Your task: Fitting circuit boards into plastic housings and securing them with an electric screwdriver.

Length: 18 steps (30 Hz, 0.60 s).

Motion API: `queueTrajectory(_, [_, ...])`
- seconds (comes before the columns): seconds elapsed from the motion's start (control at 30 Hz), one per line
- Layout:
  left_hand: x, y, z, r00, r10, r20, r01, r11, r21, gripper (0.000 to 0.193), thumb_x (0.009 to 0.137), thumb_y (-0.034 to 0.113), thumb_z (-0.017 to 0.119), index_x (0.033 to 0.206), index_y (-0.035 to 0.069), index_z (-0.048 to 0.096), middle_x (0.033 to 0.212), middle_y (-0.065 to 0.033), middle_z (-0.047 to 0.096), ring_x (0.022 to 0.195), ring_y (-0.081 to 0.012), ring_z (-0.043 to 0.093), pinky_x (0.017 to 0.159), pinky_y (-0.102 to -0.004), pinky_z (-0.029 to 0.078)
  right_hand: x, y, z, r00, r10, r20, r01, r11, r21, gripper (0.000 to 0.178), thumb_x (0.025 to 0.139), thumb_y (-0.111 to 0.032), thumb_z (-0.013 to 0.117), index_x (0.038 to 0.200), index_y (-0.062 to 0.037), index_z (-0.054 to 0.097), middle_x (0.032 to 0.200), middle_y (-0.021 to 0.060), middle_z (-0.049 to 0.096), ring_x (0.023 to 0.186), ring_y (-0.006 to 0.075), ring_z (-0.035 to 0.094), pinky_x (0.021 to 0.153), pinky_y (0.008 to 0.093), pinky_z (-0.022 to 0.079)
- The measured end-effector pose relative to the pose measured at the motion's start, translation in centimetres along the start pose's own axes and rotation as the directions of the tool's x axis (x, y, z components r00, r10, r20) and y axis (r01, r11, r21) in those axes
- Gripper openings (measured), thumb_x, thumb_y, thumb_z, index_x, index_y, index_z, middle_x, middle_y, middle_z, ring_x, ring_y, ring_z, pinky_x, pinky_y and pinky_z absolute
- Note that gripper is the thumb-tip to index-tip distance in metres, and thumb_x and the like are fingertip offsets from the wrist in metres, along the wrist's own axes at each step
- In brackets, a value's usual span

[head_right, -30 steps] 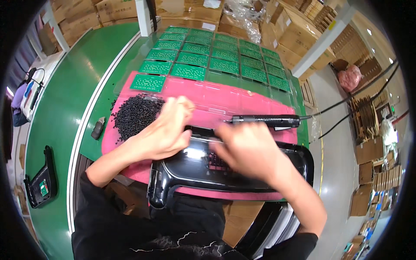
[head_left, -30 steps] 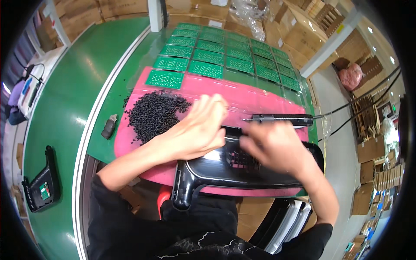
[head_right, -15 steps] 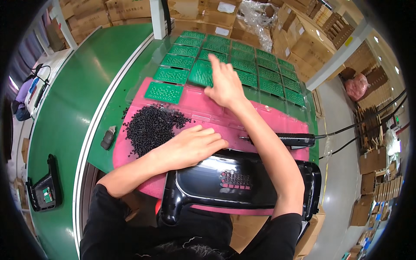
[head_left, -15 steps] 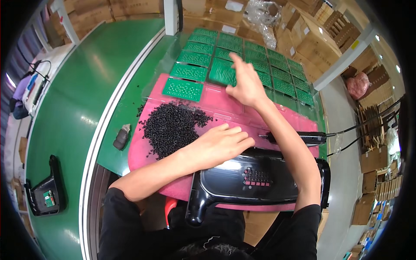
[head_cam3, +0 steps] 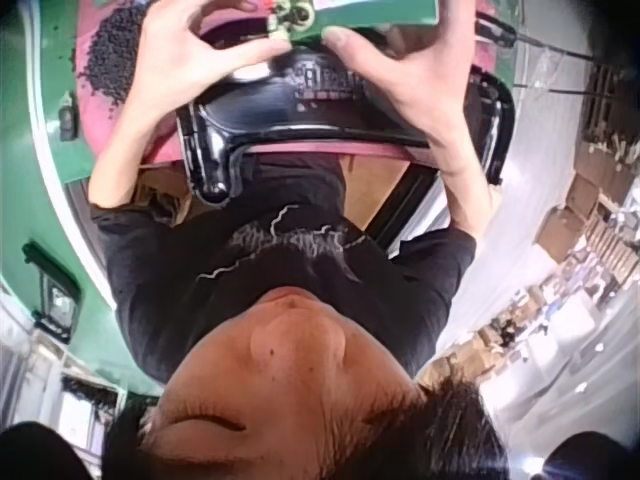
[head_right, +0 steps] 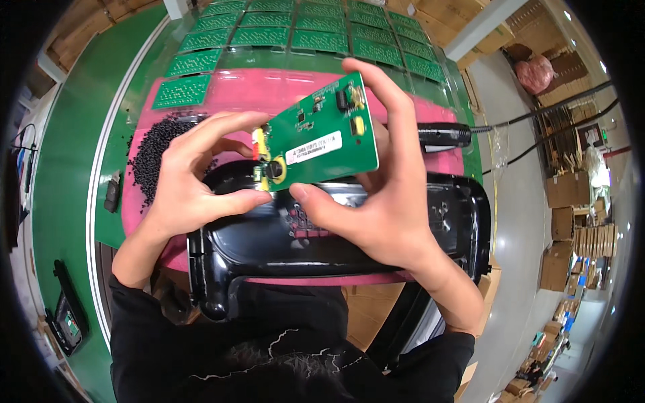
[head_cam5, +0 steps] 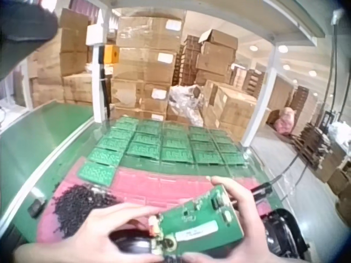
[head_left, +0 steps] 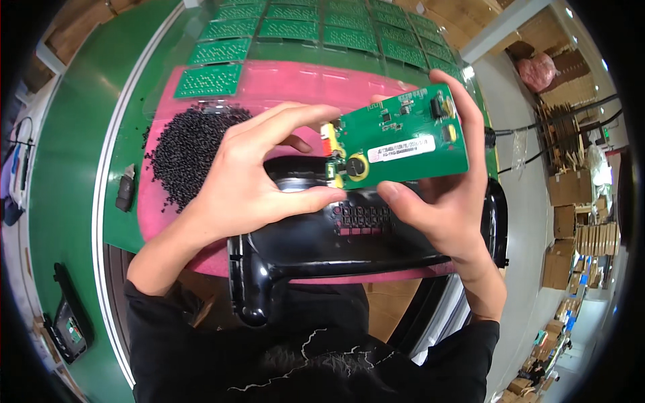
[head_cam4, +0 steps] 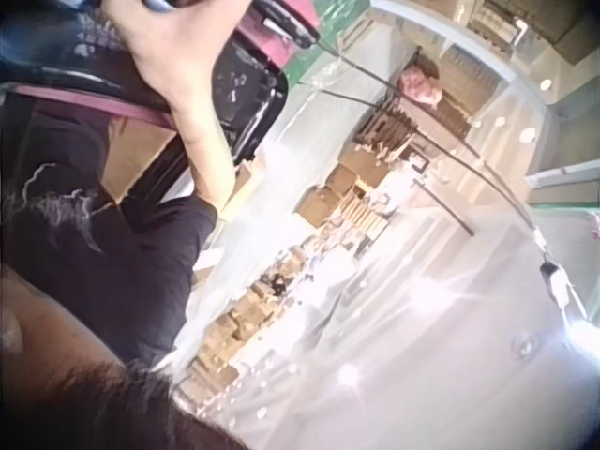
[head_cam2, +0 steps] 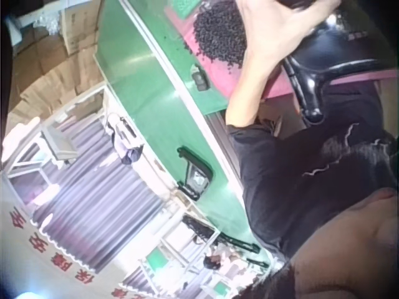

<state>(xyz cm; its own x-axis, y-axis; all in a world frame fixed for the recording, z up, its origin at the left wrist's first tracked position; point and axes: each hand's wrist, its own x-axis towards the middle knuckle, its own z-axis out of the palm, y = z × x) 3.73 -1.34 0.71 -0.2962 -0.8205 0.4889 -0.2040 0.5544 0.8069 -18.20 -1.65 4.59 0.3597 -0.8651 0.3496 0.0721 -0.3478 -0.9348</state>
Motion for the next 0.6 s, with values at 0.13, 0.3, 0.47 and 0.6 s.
queueTrajectory(0.13, [-0.2, 0.1, -0.2, 0.968, 0.187, 0.169, -0.227, 0.938, 0.263, 0.066, 0.057, 0.015, 0.083, 0.117, -0.002, 0.061, 0.106, -0.0134, 0.062, 0.094, -0.0261, 0.062, 0.082, -0.036, 0.051, -3.3, -1.4, -1.9, 0.971, 0.159, -0.176, -0.205, 0.935, -0.289, 0.053, 0.075, -0.002, 0.078, 0.119, -0.0004, 0.049, 0.092, 0.0047, 0.068, 0.082, 0.0068, 0.062, 0.067, 0.0197, 0.05])
queueTrajectory(0.3, [-0.8, 1.2, 1.1, 0.887, 0.222, 0.405, -0.291, 0.95, 0.116, 0.061, 0.054, 0.016, 0.084, 0.109, -0.002, 0.065, 0.094, -0.0102, 0.062, 0.084, -0.0274, 0.062, 0.071, -0.0355, 0.052, -7.7, -2.4, -4.1, 0.896, 0.431, -0.103, -0.435, 0.811, -0.391, 0.011, 0.08, 0.003, 0.065, 0.091, 0.0027, 0.062, 0.062, 0.0012, 0.063, 0.056, -0.0001, 0.053, 0.052, 0.0162, 0.043])
queueTrajectory(0.47, [-1.4, 0.9, 1.6, 0.838, 0.241, 0.489, -0.294, 0.955, 0.033, 0.059, 0.051, 0.02, 0.085, 0.103, -0.001, 0.067, 0.089, -0.0088, 0.063, 0.077, -0.0247, 0.063, 0.062, -0.0329, 0.052, -10.5, -2.7, -5.4, 0.845, 0.533, 0.048, -0.482, 0.797, -0.364, 0.034, 0.08, -0.002, 0.071, 0.111, 0.0034, 0.058, 0.078, 0.0064, 0.07, 0.072, 0.0116, 0.067, 0.068, 0.0226, 0.053])
queueTrajectory(0.6, [-1.5, 0.8, 1.8, 0.855, 0.147, 0.497, -0.22, 0.971, 0.091, 0.06, 0.051, 0.022, 0.085, 0.103, 0.0, 0.067, 0.087, -0.009, 0.064, 0.076, -0.0251, 0.063, 0.062, -0.0323, 0.052, -10.7, -1.5, -6.0, 0.895, 0.43, 0.117, -0.345, 0.835, -0.428, 0.059, 0.065, -0.013, 0.086, 0.114, 0.0004, 0.058, 0.103, 0.0114, 0.068, 0.086, 0.0149, 0.067, 0.073, 0.0254, 0.052])
